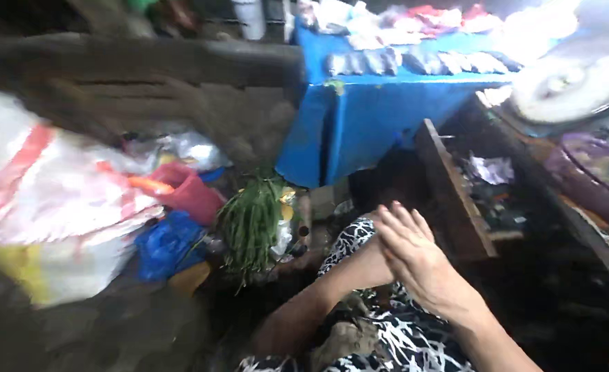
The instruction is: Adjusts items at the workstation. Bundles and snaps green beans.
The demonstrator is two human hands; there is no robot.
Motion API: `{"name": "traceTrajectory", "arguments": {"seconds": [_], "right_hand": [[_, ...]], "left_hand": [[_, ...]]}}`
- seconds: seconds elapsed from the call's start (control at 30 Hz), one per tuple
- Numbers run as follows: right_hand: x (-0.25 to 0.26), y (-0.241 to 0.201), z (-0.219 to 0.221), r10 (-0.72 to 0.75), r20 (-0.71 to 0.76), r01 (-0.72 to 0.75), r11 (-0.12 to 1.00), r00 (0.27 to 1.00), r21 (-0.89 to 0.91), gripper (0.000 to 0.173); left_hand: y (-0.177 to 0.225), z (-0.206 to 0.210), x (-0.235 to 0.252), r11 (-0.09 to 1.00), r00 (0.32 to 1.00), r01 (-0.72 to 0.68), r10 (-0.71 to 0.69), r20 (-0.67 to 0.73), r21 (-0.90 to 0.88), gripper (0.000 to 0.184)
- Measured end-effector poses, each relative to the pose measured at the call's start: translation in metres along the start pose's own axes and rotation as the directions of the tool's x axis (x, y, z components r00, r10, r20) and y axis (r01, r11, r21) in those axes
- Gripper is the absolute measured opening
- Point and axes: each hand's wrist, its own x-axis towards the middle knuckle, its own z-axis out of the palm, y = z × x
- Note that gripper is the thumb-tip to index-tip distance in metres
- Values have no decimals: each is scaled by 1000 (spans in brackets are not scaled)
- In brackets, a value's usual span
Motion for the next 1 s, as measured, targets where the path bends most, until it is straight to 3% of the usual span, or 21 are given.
{"name": "traceTrajectory", "arguments": {"seconds": [0.1,0.23,0.37,0.4,0.5,0.57,0.63,0.7,0.77,0.83,0.9,1.0], "right_hand": [[-3,-1,3,13,57,-12,1000,998,-16,45],[-2,-1,5,40,73,-39,999,997,-17,71],[2,-2,6,47,78,-51,998,996,49,87],[3,-1,9,51,12,-52,992,999,113,87],[7,7,22,184,-192,-86,898,964,432,88],[6,13,26,271,-42,-186,759,962,624,93],[3,13,28,274,264,-379,610,925,695,81],[3,12,39,242,529,-567,533,813,628,45],[5,13,44,259,595,-613,586,761,529,26],[10,16,39,299,558,-578,691,774,433,25],[15,19,34,339,540,-561,764,770,320,25],[19,22,30,413,496,-559,808,764,188,23]], "left_hand": [[-22,12,-5,978,992,0,-26,-120,-208,35],[-12,9,-15,820,990,35,-109,-95,-571,45],[-12,8,-15,872,968,110,-204,-150,-477,36],[-10,9,-10,880,963,72,-184,-196,-469,37],[-13,10,13,805,915,-272,48,-400,-527,21],[-21,2,22,638,882,-419,118,-456,-646,14],[-23,-11,22,441,867,-487,137,-479,-754,13],[-23,-21,21,256,850,-527,159,-503,-810,8],[-24,-28,21,119,834,-545,172,-524,-830,5],[-26,-30,22,51,827,-554,147,-543,-831,2],[-27,-27,24,163,827,-561,70,-558,-811,2],[-30,-3,26,613,854,-389,-40,-519,-688,22]]}}
